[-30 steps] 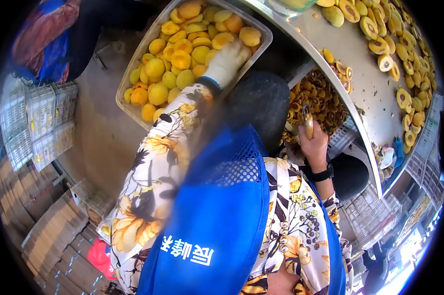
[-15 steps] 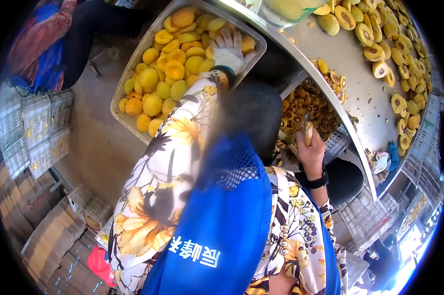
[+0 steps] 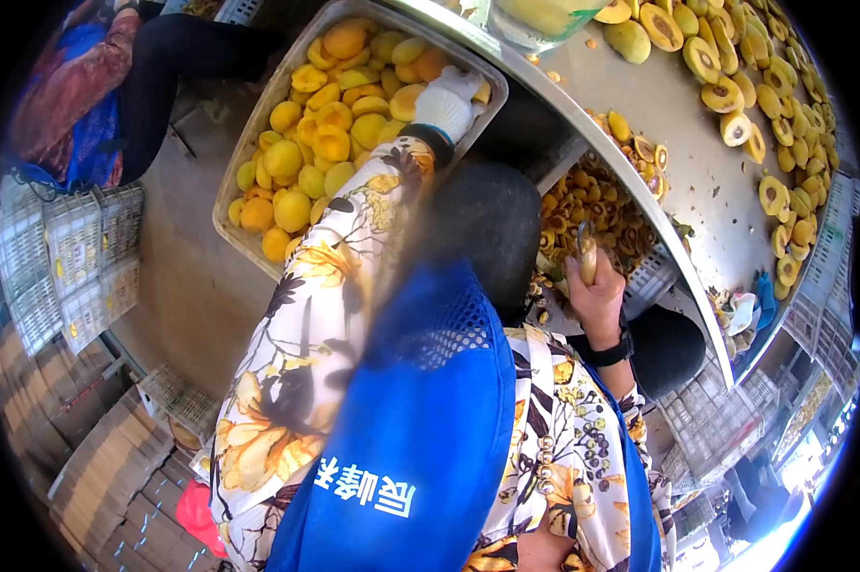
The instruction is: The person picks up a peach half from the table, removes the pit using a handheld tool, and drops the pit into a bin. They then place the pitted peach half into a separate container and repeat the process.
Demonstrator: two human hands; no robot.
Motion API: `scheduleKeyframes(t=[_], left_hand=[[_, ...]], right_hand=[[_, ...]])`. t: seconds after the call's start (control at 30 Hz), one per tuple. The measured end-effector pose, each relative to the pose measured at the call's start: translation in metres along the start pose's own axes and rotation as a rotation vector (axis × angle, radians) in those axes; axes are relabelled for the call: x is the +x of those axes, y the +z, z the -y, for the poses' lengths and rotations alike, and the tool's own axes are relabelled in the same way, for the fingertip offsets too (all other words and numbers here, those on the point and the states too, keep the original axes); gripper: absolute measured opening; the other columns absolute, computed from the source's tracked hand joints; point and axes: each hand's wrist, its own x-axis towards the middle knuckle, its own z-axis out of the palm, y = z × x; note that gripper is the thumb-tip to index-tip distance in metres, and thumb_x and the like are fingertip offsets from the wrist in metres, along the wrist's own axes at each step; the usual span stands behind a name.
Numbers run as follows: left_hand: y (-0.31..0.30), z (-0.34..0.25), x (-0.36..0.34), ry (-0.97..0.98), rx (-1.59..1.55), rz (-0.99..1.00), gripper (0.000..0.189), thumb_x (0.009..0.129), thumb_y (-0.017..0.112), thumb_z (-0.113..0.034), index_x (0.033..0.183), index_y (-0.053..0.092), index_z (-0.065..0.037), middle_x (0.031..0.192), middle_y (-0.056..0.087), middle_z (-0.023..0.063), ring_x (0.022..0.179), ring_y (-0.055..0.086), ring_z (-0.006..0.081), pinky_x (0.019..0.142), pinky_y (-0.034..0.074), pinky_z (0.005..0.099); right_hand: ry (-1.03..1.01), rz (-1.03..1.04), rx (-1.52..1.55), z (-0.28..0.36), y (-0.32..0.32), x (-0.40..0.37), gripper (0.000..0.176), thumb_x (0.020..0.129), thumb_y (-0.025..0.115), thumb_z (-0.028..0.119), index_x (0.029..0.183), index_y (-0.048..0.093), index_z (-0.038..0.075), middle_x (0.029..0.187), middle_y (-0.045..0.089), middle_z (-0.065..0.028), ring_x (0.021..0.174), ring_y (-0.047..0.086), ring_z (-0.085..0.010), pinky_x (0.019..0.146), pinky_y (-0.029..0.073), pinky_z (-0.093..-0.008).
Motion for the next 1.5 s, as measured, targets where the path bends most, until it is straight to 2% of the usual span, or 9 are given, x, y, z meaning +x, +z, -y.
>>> scheduleKeyframes(t=[0.2, 0.3, 0.43, 0.6, 0.8, 0.97, 1.07, 1.37, 1.5], left_hand=[[0.031, 0.018, 0.015, 0.197, 0.202, 0.038, 0.026, 0.083, 0.053, -0.024, 0.101, 0.063, -0.009, 0.1, 0.064, 0.0136, 0.1, 0.058, 0.0311, 0.084, 0.048, 0.0402], [0.016, -0.009, 0.026, 0.132, 0.38, 0.215, 0.025, 0.085, 0.048, -0.02, 0.099, 0.067, -0.011, 0.105, 0.061, 0.0123, 0.094, 0.062, 0.0264, 0.074, 0.053, 0.038], [0.028, -0.01, 0.02, 0.187, 0.288, 0.034, 0.03, 0.087, 0.046, -0.021, 0.112, 0.06, -0.013, 0.105, 0.062, 0.0137, 0.09, 0.063, 0.0264, 0.064, 0.054, 0.0426], [0.005, 0.006, 0.02, 0.098, 0.177, 0.181, 0.036, 0.082, 0.055, -0.03, 0.116, 0.058, -0.016, 0.116, 0.055, 0.0154, 0.098, 0.059, 0.0317, 0.082, 0.049, 0.0418], [-0.085, 0.049, -0.04, 0.076, 0.202, -0.432, 0.03, 0.08, 0.064, -0.031, 0.103, 0.066, -0.011, 0.101, 0.065, 0.0125, 0.092, 0.061, 0.0298, 0.081, 0.05, 0.038], [-0.156, 0.08, -0.097, -0.77, 0.209, 0.029, 0.057, 0.081, 0.06, -0.048, 0.12, 0.056, -0.008, 0.112, 0.06, 0.0215, 0.106, 0.056, 0.0357, 0.09, 0.044, 0.0415], [-0.118, 0.084, -0.108, -0.731, 0.264, 0.229, 0.06, 0.073, 0.067, -0.049, 0.11, 0.055, -0.004, 0.107, 0.062, 0.0193, 0.103, 0.058, 0.0318, 0.087, 0.047, 0.0422], [-0.092, 0.118, -0.137, -0.621, -0.052, -0.092, 0.055, 0.071, 0.07, -0.037, 0.112, 0.054, -0.004, 0.098, 0.064, 0.0197, 0.095, 0.059, 0.0364, 0.082, 0.046, 0.0416], [-0.121, 0.115, -0.092, -0.456, 0.426, -0.529, 0.036, 0.075, 0.066, -0.027, 0.108, 0.058, -0.014, 0.099, 0.063, 0.0136, 0.088, 0.063, 0.0326, 0.076, 0.051, 0.0406]], right_hand=[[-0.01, 0.049, 0.033, -0.003, 0.007, 0.0, 0.019, 0.079, 0.066, 0.013, 0.094, 0.061, 0.004, 0.068, 0.06, -0.0178, 0.06, 0.061, -0.034, 0.054, 0.048, -0.0362], [0.021, 0.062, 0.063, 0.002, 0.009, 0.003, 0.018, 0.079, 0.066, 0.013, 0.094, 0.061, 0.004, 0.067, 0.06, -0.0179, 0.059, 0.061, -0.0337, 0.054, 0.049, -0.0358], [-0.038, 0.067, 0.01, -0.012, 0.01, 0.009, 0.02, 0.079, 0.066, 0.014, 0.095, 0.062, 0.003, 0.065, 0.06, -0.0172, 0.058, 0.063, -0.0298, 0.054, 0.049, -0.0345], [0.036, 0.104, 0.114, 0.005, -0.002, 0.016, 0.025, 0.08, 0.067, 0.016, 0.101, 0.062, 0.003, 0.067, 0.061, -0.0164, 0.057, 0.061, -0.0262, 0.056, 0.049, -0.0325], [0.009, 0.036, 0.074, -0.004, -0.005, 0.006, 0.022, 0.079, 0.067, 0.014, 0.098, 0.061, 0.003, 0.065, 0.059, -0.0167, 0.055, 0.06, -0.0284, 0.054, 0.048, -0.0346], [-0.085, 0.03, 0.074, -0.019, 0.006, 0.006, 0.021, 0.079, 0.067, 0.013, 0.097, 0.061, 0.003, 0.065, 0.059, -0.0177, 0.056, 0.06, -0.031, 0.053, 0.048, -0.036], [-0.086, 0.087, 0.115, -0.016, 0.014, 0.007, 0.021, 0.08, 0.066, 0.013, 0.098, 0.061, 0.003, 0.07, 0.06, -0.0186, 0.061, 0.062, -0.0318, 0.055, 0.049, -0.0363], [-0.066, 0.155, 0.056, -0.003, 0.016, 0.001, 0.023, 0.08, 0.065, 0.014, 0.1, 0.061, 0.002, 0.072, 0.062, -0.0205, 0.065, 0.064, -0.0347, 0.058, 0.05, -0.0376], [-0.053, 0.167, 0.024, -0.005, 0.019, 0.007, 0.023, 0.08, 0.066, 0.015, 0.098, 0.061, 0.002, 0.071, 0.062, -0.0211, 0.064, 0.063, -0.0353, 0.057, 0.051, -0.0385]])
